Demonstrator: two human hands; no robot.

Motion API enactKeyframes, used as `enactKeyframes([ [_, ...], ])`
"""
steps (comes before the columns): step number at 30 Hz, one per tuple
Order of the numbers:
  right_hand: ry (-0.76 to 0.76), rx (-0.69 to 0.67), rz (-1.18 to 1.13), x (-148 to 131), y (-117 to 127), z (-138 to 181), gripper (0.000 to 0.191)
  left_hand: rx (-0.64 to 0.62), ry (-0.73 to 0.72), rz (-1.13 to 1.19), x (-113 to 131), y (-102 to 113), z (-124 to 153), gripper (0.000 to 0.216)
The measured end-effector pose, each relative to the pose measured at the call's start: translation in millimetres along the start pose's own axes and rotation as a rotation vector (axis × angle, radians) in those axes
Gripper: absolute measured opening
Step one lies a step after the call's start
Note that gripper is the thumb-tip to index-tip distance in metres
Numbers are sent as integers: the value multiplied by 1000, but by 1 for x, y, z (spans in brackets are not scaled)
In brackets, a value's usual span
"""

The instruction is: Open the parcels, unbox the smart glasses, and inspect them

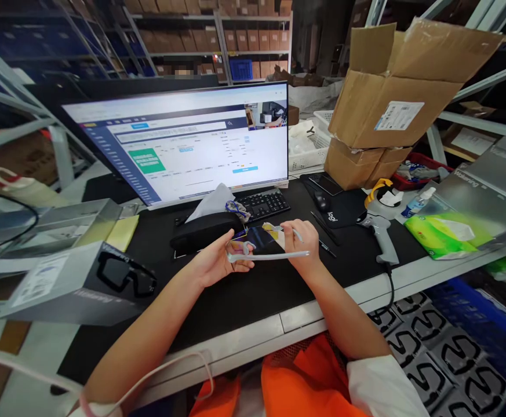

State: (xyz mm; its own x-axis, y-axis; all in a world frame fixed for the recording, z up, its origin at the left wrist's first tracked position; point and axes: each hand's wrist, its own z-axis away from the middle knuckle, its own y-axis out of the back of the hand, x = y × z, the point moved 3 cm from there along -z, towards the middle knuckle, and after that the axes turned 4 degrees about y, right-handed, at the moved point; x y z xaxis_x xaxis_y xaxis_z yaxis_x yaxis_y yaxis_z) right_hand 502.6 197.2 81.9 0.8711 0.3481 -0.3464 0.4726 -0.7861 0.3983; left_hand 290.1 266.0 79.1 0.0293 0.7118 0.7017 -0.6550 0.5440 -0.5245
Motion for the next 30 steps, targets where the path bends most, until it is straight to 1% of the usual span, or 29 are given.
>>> enactKeyframes([
  [3,-173,44,-64,7,3,0,48,-45,-3,55,1,-2,2,54],
  [5,-330,55,-164,13,1,1,52,-69,-54,40,2,-2,2,47],
  [6,-411,56,-232,15,-1,2,53,-70,-96,-3,3,-2,3,41],
  [8,-547,68,-378,19,-7,3,54,-39,-204,-167,4,-3,5,31],
  [10,-640,73,-484,20,-12,4,54,37,-320,-372,5,-6,9,31],
  [11,-670,69,-514,20,-13,4,55,100,-384,-467,5,-7,12,34],
  [14,-726,57,-554,15,-15,4,56,349,-625,-705,6,-12,21,46],
  [16,-743,54,-570,11,-15,4,56,452,-746,-795,5,-14,24,50],
  [18,-753,49,-608,8,-17,4,55,496,-786,-754,2,-12,21,51],
  [20,-761,37,-684,5,-22,6,55,522,-796,-642,0,-7,16,58],
  [22,-763,10,-769,4,-28,9,55,479,-798,-571,0,-5,12,61],
  [24,-715,-83,-843,6,-33,10,55,385,-784,-529,3,-5,12,51],
  [25,-666,-164,-875,8,-35,10,56,361,-792,-496,6,-5,14,47],
  [26,-611,-262,-886,11,-37,10,59,362,-818,-460,10,-3,18,46],
  [27,-562,-367,-838,16,-39,9,63,384,-863,-430,15,-1,24,48],
  [28,-532,-463,-734,23,-41,9,65,414,-918,-423,21,1,32,51],
  [29,-523,-537,-592,31,-44,9,62,443,-973,-451,26,2,40,54],
  [30,-531,-583,-436,40,-47,8,57,465,-1017,-525,31,3,48,54],
])
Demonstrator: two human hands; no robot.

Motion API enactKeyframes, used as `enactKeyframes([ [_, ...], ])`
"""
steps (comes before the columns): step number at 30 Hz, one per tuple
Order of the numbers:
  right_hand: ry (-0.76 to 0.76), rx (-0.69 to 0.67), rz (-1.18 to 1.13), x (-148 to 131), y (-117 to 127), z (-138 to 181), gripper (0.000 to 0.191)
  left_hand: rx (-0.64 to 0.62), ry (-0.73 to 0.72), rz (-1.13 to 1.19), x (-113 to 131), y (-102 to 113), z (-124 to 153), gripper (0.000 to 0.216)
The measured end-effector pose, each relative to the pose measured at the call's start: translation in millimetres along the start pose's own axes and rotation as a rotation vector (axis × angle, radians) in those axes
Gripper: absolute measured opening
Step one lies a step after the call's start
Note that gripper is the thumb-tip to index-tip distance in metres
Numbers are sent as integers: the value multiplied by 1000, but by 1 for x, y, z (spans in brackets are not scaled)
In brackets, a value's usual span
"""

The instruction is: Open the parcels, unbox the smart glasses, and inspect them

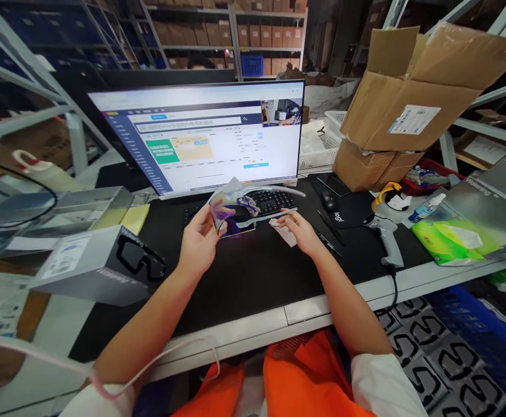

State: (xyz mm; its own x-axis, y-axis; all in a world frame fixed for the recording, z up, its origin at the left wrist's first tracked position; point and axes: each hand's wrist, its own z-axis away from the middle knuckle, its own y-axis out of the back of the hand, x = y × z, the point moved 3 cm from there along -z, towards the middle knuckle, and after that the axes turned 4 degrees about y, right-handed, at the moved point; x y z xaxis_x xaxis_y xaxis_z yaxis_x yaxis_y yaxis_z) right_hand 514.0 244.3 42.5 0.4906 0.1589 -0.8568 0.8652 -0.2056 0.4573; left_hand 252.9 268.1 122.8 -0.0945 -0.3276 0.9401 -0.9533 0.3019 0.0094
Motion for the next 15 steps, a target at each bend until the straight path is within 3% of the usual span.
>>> enactKeyframes([
  [2,-94,39,231,12,1,-12,43,-69,-116,-215,15,8,2,52],
  [5,-132,23,372,21,-9,-27,26,-180,-256,-546,35,10,10,50],
  [8,-141,-6,468,20,-18,-38,12,-178,-337,-698,47,7,17,47],
  [11,-131,34,507,14,-10,-49,16,-136,-383,-764,54,7,21,42],
  [15,-81,197,502,-13,28,-67,25,-100,-456,-840,63,9,25,42],
])
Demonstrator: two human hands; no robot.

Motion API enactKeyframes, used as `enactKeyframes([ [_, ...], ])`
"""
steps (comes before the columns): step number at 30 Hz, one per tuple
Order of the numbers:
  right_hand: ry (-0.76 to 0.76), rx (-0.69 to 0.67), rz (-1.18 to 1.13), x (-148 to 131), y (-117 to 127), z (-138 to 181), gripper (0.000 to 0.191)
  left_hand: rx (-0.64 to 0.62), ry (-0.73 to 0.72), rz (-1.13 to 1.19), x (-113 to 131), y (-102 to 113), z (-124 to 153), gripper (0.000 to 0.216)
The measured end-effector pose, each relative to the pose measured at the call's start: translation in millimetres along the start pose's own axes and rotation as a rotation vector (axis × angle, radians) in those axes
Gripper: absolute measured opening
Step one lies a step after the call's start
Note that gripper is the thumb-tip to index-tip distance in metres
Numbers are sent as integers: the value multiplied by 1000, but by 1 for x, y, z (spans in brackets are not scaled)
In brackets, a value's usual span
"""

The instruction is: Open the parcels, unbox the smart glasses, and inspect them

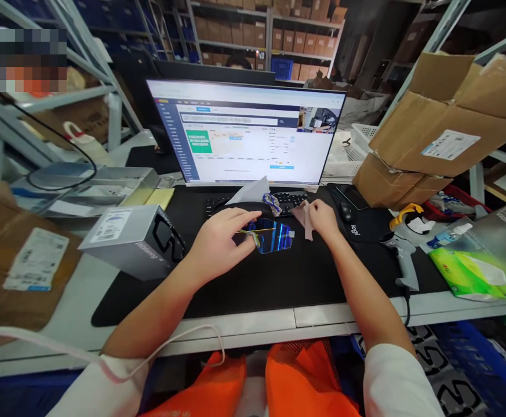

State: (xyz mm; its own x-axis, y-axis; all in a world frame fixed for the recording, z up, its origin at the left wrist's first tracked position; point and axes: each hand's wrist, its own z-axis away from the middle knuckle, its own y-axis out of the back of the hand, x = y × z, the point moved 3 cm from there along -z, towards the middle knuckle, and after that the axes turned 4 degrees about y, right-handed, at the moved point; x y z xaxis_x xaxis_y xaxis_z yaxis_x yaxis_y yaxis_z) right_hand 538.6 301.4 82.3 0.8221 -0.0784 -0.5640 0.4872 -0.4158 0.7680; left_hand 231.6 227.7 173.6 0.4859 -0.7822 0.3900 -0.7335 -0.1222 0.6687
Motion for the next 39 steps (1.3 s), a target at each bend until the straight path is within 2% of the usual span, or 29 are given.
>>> enactKeyframes([
  [3,57,270,-122,-28,45,-1,27,23,-18,-21,6,5,1,42],
  [6,217,625,-445,-78,79,39,27,60,36,-1,10,8,3,41],
  [7,280,657,-503,-97,83,58,25,72,62,0,10,9,3,41],
  [8,358,665,-517,-115,83,78,21,83,87,-2,10,10,3,41],
  [9,441,617,-472,-133,80,97,16,85,108,-4,8,10,3,41],
  [11,679,394,-324,-161,65,128,7,81,121,5,5,11,3,38],
  [13,880,237,-214,-173,48,142,10,83,105,29,1,13,3,36],
  [15,986,200,-182,-170,37,138,14,102,107,37,-3,15,2,35],
  [18,994,234,-226,-157,30,120,17,116,195,2,-8,16,0,35],
  [20,983,214,-243,-153,29,112,15,76,224,-9,-8,15,-1,32],
  [24,1009,96,-204,-156,28,112,12,-35,178,24,-6,9,-3,23],
  [29,953,233,-243,-148,36,110,10,11,229,28,-10,6,-3,34],
  [33,978,151,-179,-151,29,112,11,-60,210,36,-9,4,-5,25],
  [35,965,172,-162,-149,27,111,11,-60,216,33,-9,4,-5,25],
  [39,781,297,-311,-133,29,102,8,53,277,-28,-9,10,-3,33],
])
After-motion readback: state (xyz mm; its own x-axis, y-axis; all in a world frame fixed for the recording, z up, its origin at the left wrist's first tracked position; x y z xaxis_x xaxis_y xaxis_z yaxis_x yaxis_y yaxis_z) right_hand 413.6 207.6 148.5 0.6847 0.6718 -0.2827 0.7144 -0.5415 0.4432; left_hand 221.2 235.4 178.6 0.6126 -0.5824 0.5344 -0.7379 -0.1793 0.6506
